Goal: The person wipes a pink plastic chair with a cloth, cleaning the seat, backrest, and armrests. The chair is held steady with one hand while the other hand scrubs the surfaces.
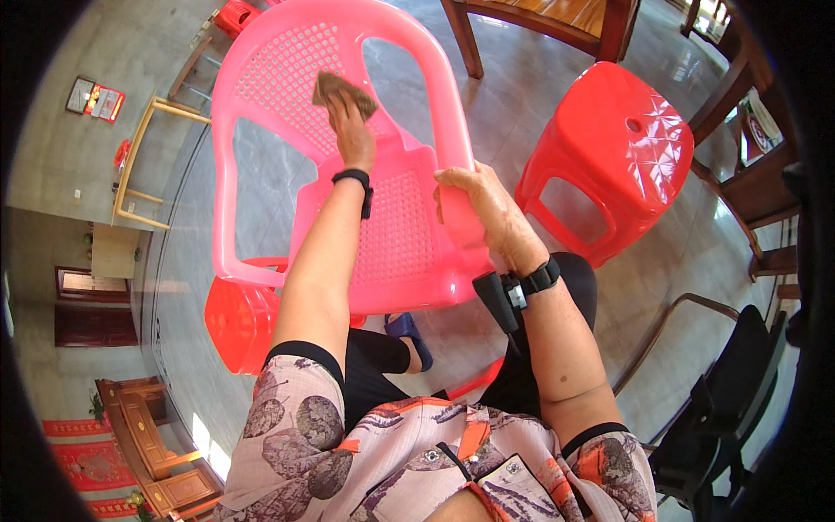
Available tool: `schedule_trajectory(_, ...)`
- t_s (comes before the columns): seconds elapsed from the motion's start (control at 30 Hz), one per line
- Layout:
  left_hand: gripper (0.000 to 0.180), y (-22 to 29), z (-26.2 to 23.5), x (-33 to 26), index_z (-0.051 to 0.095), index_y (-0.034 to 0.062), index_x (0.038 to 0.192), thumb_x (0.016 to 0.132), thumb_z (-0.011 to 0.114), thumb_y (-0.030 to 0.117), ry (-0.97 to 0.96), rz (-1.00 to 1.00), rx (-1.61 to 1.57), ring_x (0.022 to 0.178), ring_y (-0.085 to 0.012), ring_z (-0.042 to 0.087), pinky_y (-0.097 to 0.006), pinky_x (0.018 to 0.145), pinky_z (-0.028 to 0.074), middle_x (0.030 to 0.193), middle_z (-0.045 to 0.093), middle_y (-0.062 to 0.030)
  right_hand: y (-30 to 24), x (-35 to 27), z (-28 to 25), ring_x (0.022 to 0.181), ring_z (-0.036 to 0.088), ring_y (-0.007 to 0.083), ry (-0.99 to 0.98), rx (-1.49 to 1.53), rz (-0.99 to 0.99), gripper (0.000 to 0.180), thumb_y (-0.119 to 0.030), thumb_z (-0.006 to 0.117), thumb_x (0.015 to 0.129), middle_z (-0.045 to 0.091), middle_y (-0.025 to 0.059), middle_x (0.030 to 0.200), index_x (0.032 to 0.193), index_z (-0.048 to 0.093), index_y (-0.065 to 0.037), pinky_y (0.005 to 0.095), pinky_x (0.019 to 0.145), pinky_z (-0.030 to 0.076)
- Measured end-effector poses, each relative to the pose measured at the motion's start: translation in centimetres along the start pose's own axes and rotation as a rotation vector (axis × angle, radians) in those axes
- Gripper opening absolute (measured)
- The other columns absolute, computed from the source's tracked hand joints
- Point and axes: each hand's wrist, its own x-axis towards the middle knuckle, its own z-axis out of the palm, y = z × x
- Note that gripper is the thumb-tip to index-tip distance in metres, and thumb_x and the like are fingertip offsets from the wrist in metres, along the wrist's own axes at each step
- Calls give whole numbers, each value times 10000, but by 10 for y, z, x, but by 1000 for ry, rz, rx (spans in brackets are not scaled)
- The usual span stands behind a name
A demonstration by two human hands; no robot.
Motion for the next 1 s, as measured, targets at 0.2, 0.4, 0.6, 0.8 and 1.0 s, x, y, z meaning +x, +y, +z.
schedule_trajectory(0.2, 778, -36, 14, -74, 287, 106, 1578, 857, 526, -64, -549, -109, 72, 1463, -455, 307, -468, 1154, 400, 1636, 250, -216, 6, 7, -4, 677, 625, 178, -23, -49, -35, 210, -218, 654, 917, 630, 75, 807, 975, 589, -27, 326, 608, 502)
schedule_trajectory(0.4, 451, -47, -10, -37, 585, 64, 1385, 937, 535, 37, -665, -837, -741, 1086, -306, 663, -433, 896, 565, 1227, 679, -164, 7, 8, -4, 665, 615, 177, -33, -34, -68, 201, -203, 655, 916, 621, 75, 814, 981, 582, -27, 320, 603, 499)
schedule_trajectory(0.6, 259, -32, -97, 61, 647, 17, 1179, 954, 575, 124, 130, -890, -1216, 830, -244, 691, -406, 707, 566, 1016, 691, -95, 8, 7, 0, 718, 572, 143, 12, 9, -7, 240, -216, 688, 867, 610, 45, 855, 984, 611, -21, 310, 629, 464)
schedule_trajectory(0.8, 579, -8, -154, 160, 528, 88, 1430, 862, 535, -21, 378, 63, -272, 1256, -378, 576, -463, 1053, 470, 1368, 573, -230, 1, -3, 3, 660, 590, 164, -8, 80, -17, 221, -190, 693, 870, 616, 60, 849, 974, 602, -17, 334, 593, 485)
schedule_trajectory(1.0, 828, -15, -94, 144, 325, 97, 1582, 797, 515, -84, 176, 127, 15, 1471, -564, 223, -505, 1220, 283, 1603, 276, -315, -3, -4, 2, 666, 597, 161, -2, 19, 5, 214, -184, 684, 877, 618, 57, 829, 955, 602, -2, 338, 595, 490)
